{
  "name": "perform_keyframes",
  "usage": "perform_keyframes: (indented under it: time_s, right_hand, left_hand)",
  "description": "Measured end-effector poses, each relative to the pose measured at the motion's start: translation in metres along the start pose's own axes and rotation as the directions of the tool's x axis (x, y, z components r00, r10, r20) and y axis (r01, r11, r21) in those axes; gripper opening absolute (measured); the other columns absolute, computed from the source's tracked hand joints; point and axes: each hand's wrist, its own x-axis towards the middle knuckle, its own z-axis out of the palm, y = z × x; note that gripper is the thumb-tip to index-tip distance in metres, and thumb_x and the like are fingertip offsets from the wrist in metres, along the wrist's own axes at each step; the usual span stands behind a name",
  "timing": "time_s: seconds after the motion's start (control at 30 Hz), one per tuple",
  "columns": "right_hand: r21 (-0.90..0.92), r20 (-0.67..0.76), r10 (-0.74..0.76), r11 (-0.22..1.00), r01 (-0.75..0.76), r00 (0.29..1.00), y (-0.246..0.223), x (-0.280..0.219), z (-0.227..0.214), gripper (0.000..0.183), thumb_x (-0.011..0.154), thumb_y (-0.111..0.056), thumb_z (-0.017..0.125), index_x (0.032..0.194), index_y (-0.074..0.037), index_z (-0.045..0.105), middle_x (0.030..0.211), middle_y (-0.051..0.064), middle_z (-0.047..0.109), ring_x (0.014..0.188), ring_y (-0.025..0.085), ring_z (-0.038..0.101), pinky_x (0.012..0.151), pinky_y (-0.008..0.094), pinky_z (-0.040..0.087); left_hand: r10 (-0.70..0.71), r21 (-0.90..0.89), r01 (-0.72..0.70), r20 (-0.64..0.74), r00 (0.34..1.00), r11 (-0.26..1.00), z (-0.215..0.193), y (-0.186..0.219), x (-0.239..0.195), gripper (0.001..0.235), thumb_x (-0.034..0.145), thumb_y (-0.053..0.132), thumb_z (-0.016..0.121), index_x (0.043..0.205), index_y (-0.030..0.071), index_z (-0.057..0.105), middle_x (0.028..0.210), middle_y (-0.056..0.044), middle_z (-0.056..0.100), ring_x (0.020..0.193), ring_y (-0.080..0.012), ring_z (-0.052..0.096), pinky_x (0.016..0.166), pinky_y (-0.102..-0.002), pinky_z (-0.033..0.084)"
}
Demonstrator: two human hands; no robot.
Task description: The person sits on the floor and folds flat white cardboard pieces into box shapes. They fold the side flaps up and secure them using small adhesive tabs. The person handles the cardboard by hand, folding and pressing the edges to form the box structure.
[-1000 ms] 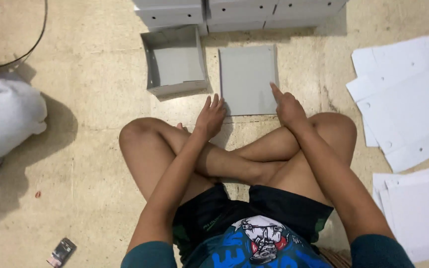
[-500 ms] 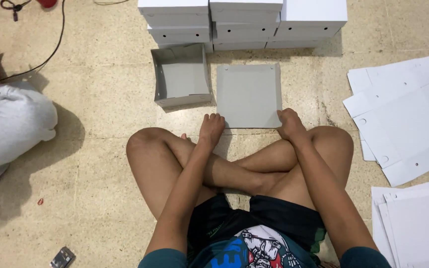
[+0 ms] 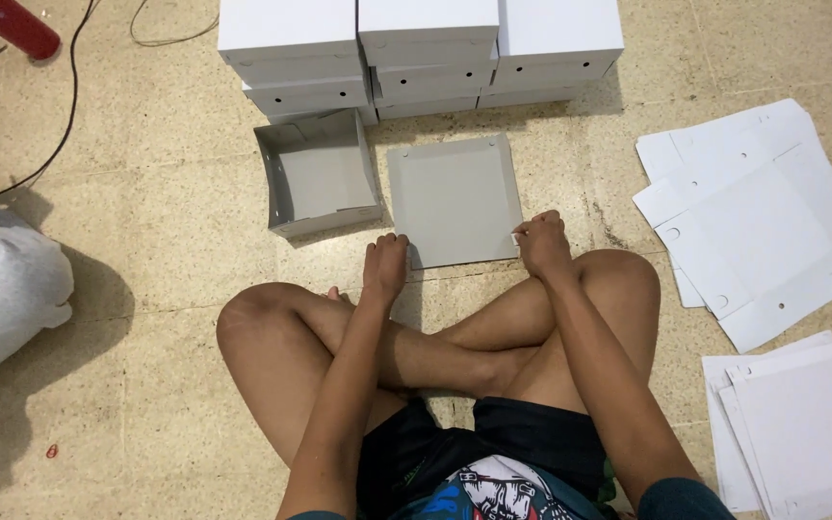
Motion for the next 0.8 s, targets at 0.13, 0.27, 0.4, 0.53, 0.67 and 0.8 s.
perform_keyframes:
  time_s: [0.13, 0.27, 0.4, 0.53, 0.67, 0.8]
  right_hand:
    - [0.085, -0.063, 0.03, 0.996, -0.025, 0.998, -0.032, -0.028, -0.022, 0.023, 0.093, -0.007, 0.065, 0.114, 0.002, 0.071, 0.122, 0.02, 0.044, 0.119, 0.04, 0.054, 0.086, 0.049, 0.057]
    - [0.041, -0.037, -0.078, 0.996, 0.079, 0.996, -0.017, -0.019, -0.009, 0.021, 0.096, -0.004, 0.058, 0.107, 0.007, 0.072, 0.102, 0.025, 0.06, 0.101, 0.046, 0.066, 0.082, 0.052, 0.057]
    - [-0.018, -0.015, -0.12, 0.993, 0.119, 0.993, 0.012, 0.003, 0.021, 0.024, 0.094, -0.001, 0.054, 0.105, 0.009, 0.073, 0.096, 0.03, 0.07, 0.094, 0.047, 0.071, 0.078, 0.053, 0.06]
    - [0.099, 0.044, -0.191, 0.978, 0.186, 0.981, -0.027, -0.036, -0.017, 0.039, 0.088, 0.0, 0.058, 0.126, 0.003, 0.067, 0.111, 0.031, 0.07, 0.104, 0.048, 0.068, 0.086, 0.057, 0.059]
    - [-0.023, 0.119, -0.26, 0.964, 0.264, 0.958, -0.042, -0.051, -0.03, 0.052, 0.081, 0.003, 0.062, 0.133, 0.005, 0.062, 0.104, 0.032, 0.07, 0.102, 0.048, 0.069, 0.089, 0.054, 0.059]
    - [-0.027, 0.117, -0.279, 0.958, 0.284, 0.953, -0.02, -0.028, -0.007, 0.05, 0.079, -0.003, 0.068, 0.128, 0.006, 0.065, 0.099, 0.034, 0.07, 0.098, 0.05, 0.069, 0.086, 0.055, 0.059]
  left_hand:
    - [-0.034, 0.055, 0.033, 0.017, 0.999, 0.998, -0.033, 0.016, -0.007, 0.028, 0.09, -0.006, 0.065, 0.116, 0.005, 0.064, 0.111, -0.011, 0.063, 0.108, -0.0278, 0.063, 0.089, -0.04, 0.049]
    - [0.067, 0.205, -0.07, 0.018, 0.998, 0.976, 0.001, 0.005, 0.005, 0.009, 0.09, 0.001, 0.067, 0.093, 0.008, 0.071, 0.086, -0.005, 0.066, 0.086, -0.019, 0.066, 0.078, -0.032, 0.052]
    - [0.111, 0.162, -0.114, 0.026, 0.993, 0.98, 0.008, 0.006, 0.002, 0.004, 0.085, -0.002, 0.07, 0.087, 0.002, 0.07, 0.078, -0.01, 0.065, 0.078, -0.021, 0.068, 0.07, -0.032, 0.056]
    - [0.158, 0.083, -0.16, 0.031, 0.987, 0.984, 0.004, 0.009, -0.009, 0.008, 0.086, 0.0, 0.067, 0.093, -0.002, 0.068, 0.08, -0.013, 0.064, 0.079, -0.0259, 0.068, 0.071, -0.036, 0.057]
    - [0.222, 0.17, -0.229, 0.057, 0.973, 0.958, 0.016, 0.007, -0.003, 0.012, 0.088, 0.01, 0.068, 0.096, 0.0, 0.067, 0.079, -0.013, 0.065, 0.08, -0.0255, 0.069, 0.072, -0.035, 0.057]
    - [0.249, 0.306, -0.264, 0.089, 0.964, 0.915, 0.042, 0.001, 0.009, 0.01, 0.089, 0.016, 0.07, 0.089, 0.006, 0.069, 0.075, -0.008, 0.066, 0.076, -0.02, 0.068, 0.07, -0.031, 0.056]
